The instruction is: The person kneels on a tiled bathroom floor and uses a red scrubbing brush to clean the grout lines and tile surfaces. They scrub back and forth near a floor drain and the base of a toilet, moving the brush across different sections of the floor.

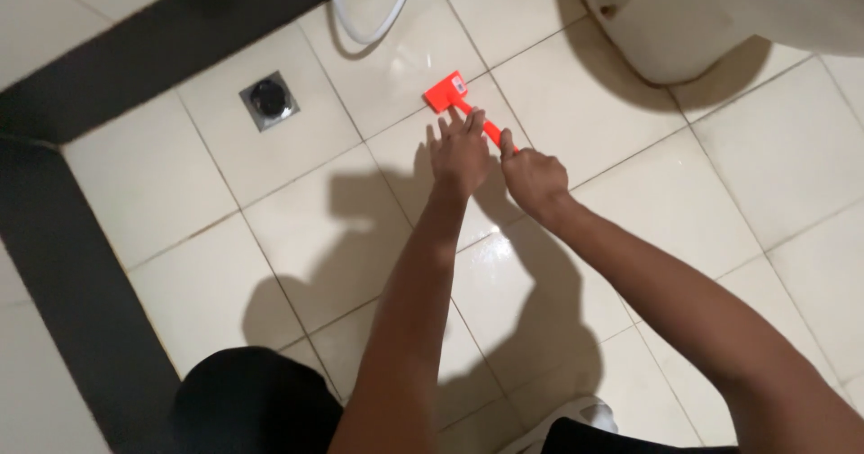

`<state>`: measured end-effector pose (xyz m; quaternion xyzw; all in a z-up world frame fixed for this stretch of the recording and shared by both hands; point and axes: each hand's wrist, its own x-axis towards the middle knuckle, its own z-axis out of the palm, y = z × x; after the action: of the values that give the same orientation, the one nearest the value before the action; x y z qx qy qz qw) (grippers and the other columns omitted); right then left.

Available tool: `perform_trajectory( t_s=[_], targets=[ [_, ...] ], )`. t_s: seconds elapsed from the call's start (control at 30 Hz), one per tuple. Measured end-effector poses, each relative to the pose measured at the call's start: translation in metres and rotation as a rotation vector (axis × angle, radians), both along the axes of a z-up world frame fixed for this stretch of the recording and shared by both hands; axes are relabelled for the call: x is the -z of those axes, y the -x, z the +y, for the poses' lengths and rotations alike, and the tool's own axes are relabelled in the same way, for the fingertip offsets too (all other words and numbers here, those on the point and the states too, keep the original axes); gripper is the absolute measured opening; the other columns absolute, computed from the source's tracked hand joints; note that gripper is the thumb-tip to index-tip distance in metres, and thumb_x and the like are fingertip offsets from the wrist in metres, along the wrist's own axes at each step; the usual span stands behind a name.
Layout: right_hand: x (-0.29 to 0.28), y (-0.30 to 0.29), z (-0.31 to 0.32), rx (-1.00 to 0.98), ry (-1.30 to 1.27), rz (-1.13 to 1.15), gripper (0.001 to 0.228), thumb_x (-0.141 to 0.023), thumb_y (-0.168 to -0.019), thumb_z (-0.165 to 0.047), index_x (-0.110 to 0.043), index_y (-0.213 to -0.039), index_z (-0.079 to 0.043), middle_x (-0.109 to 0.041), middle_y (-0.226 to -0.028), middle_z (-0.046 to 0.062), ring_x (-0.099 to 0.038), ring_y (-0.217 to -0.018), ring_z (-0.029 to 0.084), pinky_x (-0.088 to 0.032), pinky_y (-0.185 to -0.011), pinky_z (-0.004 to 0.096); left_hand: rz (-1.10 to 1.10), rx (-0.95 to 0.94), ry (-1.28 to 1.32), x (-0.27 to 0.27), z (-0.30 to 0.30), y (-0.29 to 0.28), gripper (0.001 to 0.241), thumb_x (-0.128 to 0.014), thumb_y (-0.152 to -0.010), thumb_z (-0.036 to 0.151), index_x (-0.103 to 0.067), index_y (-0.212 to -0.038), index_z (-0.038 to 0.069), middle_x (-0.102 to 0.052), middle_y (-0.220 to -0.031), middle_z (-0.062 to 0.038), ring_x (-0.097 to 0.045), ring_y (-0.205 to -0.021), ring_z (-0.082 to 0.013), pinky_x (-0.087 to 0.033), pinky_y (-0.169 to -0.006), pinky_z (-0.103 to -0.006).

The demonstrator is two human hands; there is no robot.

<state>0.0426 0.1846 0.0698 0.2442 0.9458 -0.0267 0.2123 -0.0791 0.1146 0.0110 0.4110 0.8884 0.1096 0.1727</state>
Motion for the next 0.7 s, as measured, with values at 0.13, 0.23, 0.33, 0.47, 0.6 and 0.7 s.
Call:
perform_trajectory(
  t_s=[0.13, 0.23, 0.33, 0.47, 0.6, 0.7],
  targets=[
    [0.011, -0.007, 0.009, -0.043, -0.002, 0.012, 0.071, -0.055, -0.095, -0.005, -0.025, -0.158, 0.003, -0.072, -0.091, 0.020, -0.075, -0.073, 0.033, -0.062, -0.056, 0.045, 0.001, -0.050, 0.014, -0.014, 0.000, -0.008, 0.062, -0.056, -0.098, 0.029, -0.037, -0.157, 0.023, -0.032, -0.162, -0.019, -0.032, -0.148, -0.0442, -0.023, -0.121, -0.0592],
    [0.008, -0.008, 0.009, -0.089, -0.024, 0.035, 0.069, -0.054, -0.096, -0.006, -0.026, -0.158, 0.005, -0.073, -0.091, 0.021, -0.075, -0.074, 0.034, -0.061, -0.058, 0.045, -0.017, -0.085, -0.005, -0.014, 0.000, -0.012, 0.059, -0.057, -0.099, 0.031, -0.040, -0.155, 0.023, -0.032, -0.163, -0.020, -0.033, -0.149, -0.0440, -0.023, -0.123, -0.0615],
    [-0.009, -0.012, -0.002, -0.115, 0.010, -0.011, 0.073, -0.054, -0.093, -0.005, -0.023, -0.158, 0.008, -0.073, -0.092, 0.022, -0.075, -0.074, 0.034, -0.062, -0.058, 0.046, -0.097, -0.169, -0.078, -0.010, -0.011, -0.023, 0.057, -0.057, -0.098, 0.029, -0.040, -0.153, 0.025, -0.027, -0.165, -0.018, -0.030, -0.148, -0.0465, -0.029, -0.117, -0.0609],
    [-0.019, -0.014, -0.022, -0.122, 0.088, -0.070, 0.072, -0.051, -0.093, -0.003, -0.021, -0.158, 0.008, -0.072, -0.099, 0.025, -0.076, -0.082, 0.036, -0.063, -0.067, 0.048, -0.152, -0.209, -0.058, -0.025, -0.036, -0.034, 0.057, -0.057, -0.099, 0.029, -0.041, -0.154, 0.027, -0.028, -0.165, -0.014, -0.028, -0.151, -0.0449, -0.028, -0.119, -0.0633],
    [-0.029, -0.013, -0.041, -0.126, 0.174, -0.077, 0.071, -0.048, -0.091, -0.001, -0.022, -0.156, 0.011, -0.070, -0.107, 0.029, -0.074, -0.093, 0.040, -0.062, -0.076, 0.050, -0.290, -0.267, -0.036, -0.034, -0.058, -0.037, 0.061, -0.055, -0.097, 0.027, -0.037, -0.155, 0.029, -0.021, -0.167, -0.010, -0.021, -0.153, -0.0438, -0.029, -0.115, -0.0634],
    [-0.063, -0.012, -0.069, -0.113, 0.234, -0.093, 0.065, -0.046, -0.096, -0.004, -0.025, -0.156, 0.009, -0.070, -0.107, 0.030, -0.074, -0.095, 0.041, -0.061, -0.080, 0.051, -0.292, -0.292, -0.047, -0.037, -0.087, -0.047, 0.060, -0.053, -0.099, 0.027, -0.037, -0.157, 0.025, -0.037, -0.162, -0.003, -0.022, -0.153, -0.0459, -0.028, -0.119, -0.0600]
  ],
)
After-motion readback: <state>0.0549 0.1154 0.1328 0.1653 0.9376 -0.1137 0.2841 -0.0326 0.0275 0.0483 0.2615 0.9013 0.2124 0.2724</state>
